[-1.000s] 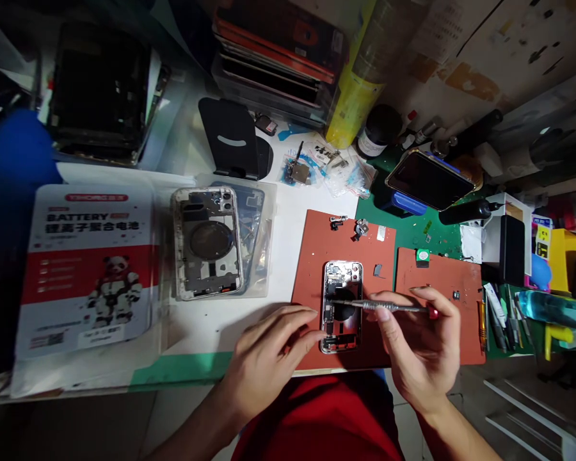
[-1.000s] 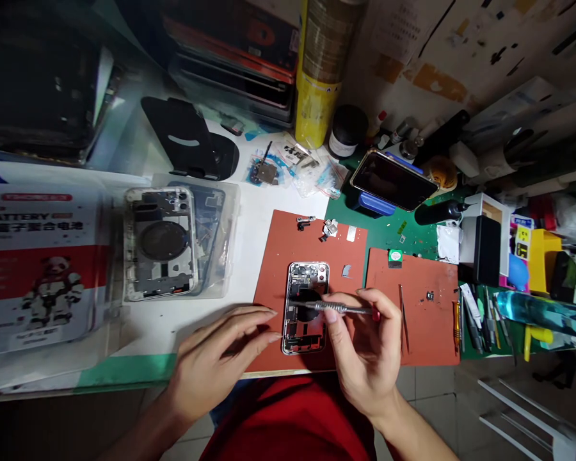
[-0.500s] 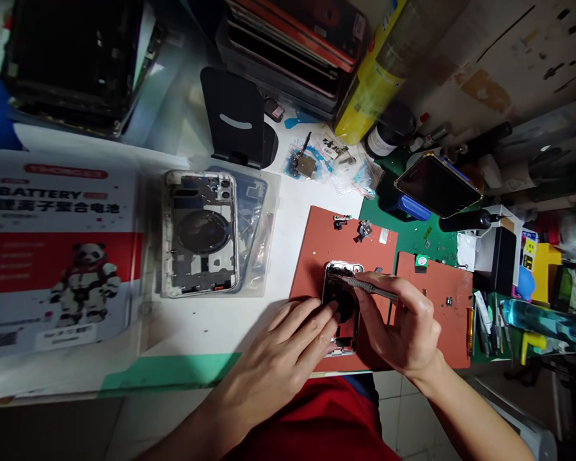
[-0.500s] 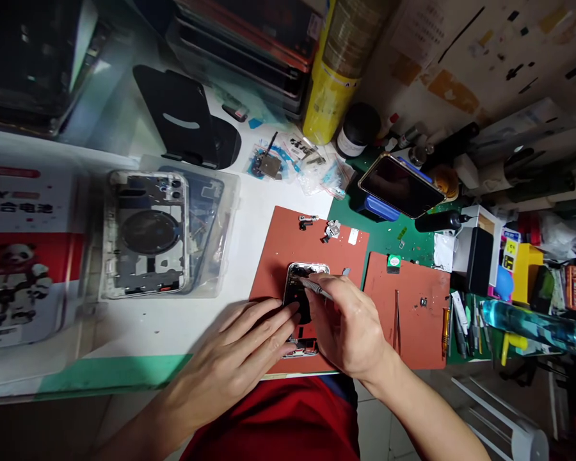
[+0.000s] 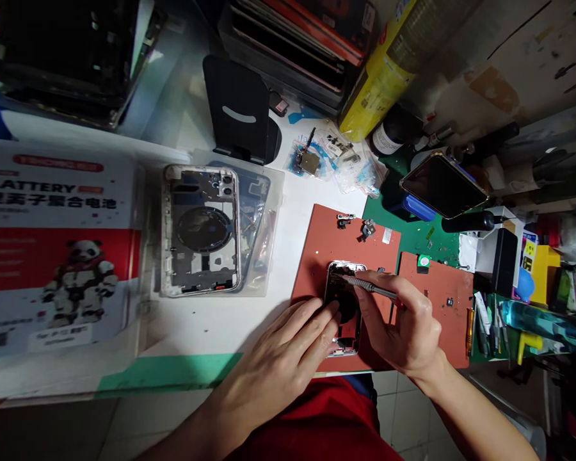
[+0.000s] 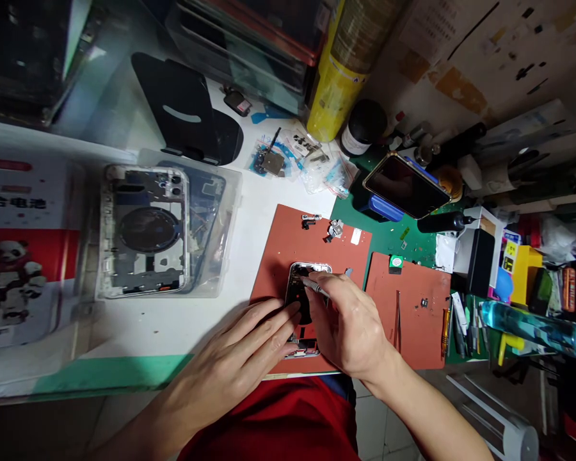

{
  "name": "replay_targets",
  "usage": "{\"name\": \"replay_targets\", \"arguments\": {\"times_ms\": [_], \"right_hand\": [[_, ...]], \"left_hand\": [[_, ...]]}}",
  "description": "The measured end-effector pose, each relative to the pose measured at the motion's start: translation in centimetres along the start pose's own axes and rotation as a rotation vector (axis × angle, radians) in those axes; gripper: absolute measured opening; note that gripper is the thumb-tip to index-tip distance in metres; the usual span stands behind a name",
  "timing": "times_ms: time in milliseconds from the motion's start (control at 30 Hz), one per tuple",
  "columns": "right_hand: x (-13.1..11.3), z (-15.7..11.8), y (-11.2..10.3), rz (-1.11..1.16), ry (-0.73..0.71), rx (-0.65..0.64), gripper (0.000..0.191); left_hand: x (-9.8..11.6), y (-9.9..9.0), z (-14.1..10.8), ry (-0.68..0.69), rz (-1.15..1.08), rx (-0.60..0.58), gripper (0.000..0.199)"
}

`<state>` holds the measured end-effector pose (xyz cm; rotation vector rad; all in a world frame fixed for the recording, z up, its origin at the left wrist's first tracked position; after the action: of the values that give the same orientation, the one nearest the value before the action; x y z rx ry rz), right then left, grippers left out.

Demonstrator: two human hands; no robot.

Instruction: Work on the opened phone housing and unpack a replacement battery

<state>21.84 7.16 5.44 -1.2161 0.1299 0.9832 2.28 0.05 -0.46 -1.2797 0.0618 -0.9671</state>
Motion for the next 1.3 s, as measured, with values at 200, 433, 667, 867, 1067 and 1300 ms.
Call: {"name": "replay_targets", "arguments": {"times_ms": [200,433,667,867,1067,1300], "right_hand": [[-0.4,0.4,-0.5,-0.013,0.064,-0.134,0.033],[-0.3,1.2,-0.6,-0.214,-0.248,-0.078,0.044],[-0.5,3.0,-1.0,-0.233,-0.312,-0.168,0.032],[-0.4,3.4,-0.9,-0.227,-0.31,-0.205,0.023],[-0.4,3.5,-0.9,-0.221,-0.32,-0.191,0.02],[0.0,3.2,-0.8,-0.218,-0.318,-0.181,0.02]], "left_hand": [[0.1,0.2,-0.3,-0.014,-0.001,-0.008,0.032],[0.2,0.2,-0.4,-0.024,-0.018,-0.024,0.031],[0.2,-0.1,0.0,-0.042,-0.025,-0.008,0.03],[0.1,-0.1,0.1,-0.034,-0.025,-0.019,0.031],[0.1,-0.3,0.1,-0.041,-0.005,-0.002,0.029],[0.1,-0.1,0.0,-0.029,0.007,-0.006,0.034]]}}
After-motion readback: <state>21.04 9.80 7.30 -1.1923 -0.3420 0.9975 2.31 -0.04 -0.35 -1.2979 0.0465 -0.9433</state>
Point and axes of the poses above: each hand's wrist, its own z-axis towards the middle knuckle, its own y-axis out of the palm, x = y × z, the point moved 1 cm from there along z, towards the middle knuckle, and after that the axes turned 3 degrees about z, right-handed, at the moved point
